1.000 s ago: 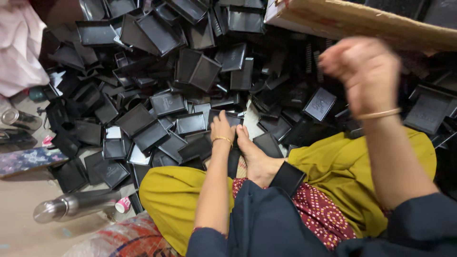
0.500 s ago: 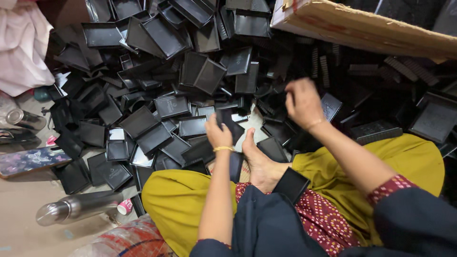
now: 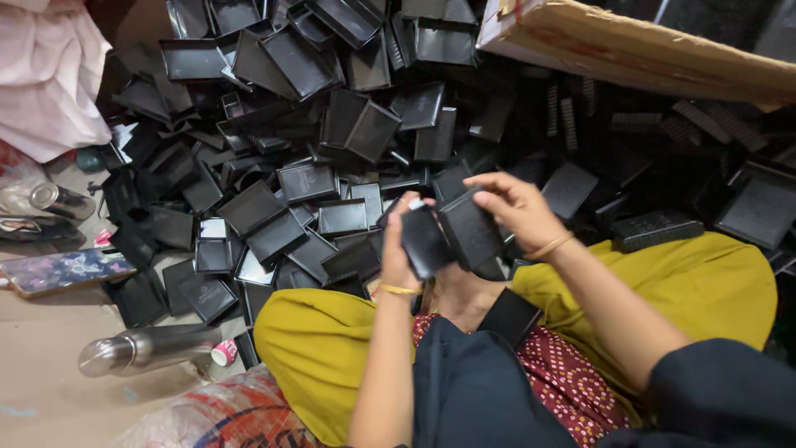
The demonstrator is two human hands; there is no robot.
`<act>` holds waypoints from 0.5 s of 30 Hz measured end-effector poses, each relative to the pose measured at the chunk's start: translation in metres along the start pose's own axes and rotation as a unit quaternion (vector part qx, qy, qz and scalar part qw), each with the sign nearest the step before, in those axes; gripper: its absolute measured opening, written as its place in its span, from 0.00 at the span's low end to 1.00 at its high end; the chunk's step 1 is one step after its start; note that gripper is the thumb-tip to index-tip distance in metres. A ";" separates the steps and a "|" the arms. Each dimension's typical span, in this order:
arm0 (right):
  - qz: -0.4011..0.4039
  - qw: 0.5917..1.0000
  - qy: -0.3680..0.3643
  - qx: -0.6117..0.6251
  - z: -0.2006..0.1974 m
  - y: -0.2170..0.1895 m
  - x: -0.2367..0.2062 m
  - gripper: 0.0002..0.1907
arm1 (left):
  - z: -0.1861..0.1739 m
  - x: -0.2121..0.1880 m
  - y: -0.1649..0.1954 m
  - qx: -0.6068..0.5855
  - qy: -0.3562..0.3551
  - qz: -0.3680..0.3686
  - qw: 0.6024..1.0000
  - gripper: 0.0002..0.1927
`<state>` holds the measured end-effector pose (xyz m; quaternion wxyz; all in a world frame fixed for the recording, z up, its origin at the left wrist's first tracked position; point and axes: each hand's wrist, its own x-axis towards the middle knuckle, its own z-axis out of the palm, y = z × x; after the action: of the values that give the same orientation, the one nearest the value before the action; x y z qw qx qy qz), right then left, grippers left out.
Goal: The person sits on the floor surrounded by a large pile of black plastic containers. They repeatedly pick up containers, open them to inspect the interior, and place them back into the pile or into a nearby cardboard box.
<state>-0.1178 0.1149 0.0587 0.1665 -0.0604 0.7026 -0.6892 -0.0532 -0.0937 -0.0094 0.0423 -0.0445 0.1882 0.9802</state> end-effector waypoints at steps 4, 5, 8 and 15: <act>-0.036 0.983 0.096 -0.153 0.044 0.010 -0.022 0.23 | 0.009 0.005 -0.040 0.069 0.111 -0.018 0.991 0.35; -0.038 0.975 0.112 -0.188 0.052 0.012 -0.028 0.20 | 0.007 0.006 -0.043 0.054 0.129 0.004 0.990 0.36; -0.166 0.925 0.050 -0.337 0.057 0.014 -0.041 0.33 | -0.004 0.006 -0.038 0.045 0.142 0.028 0.988 0.38; -0.129 0.927 -0.011 -0.353 0.044 0.006 -0.039 0.41 | -0.003 0.006 -0.035 0.098 0.185 0.043 0.977 0.39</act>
<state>-0.0662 0.0861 0.0591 0.0519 -0.2130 0.8847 -0.4115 -0.0555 -0.0617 -0.0261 -0.0312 -0.2122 0.2895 0.9328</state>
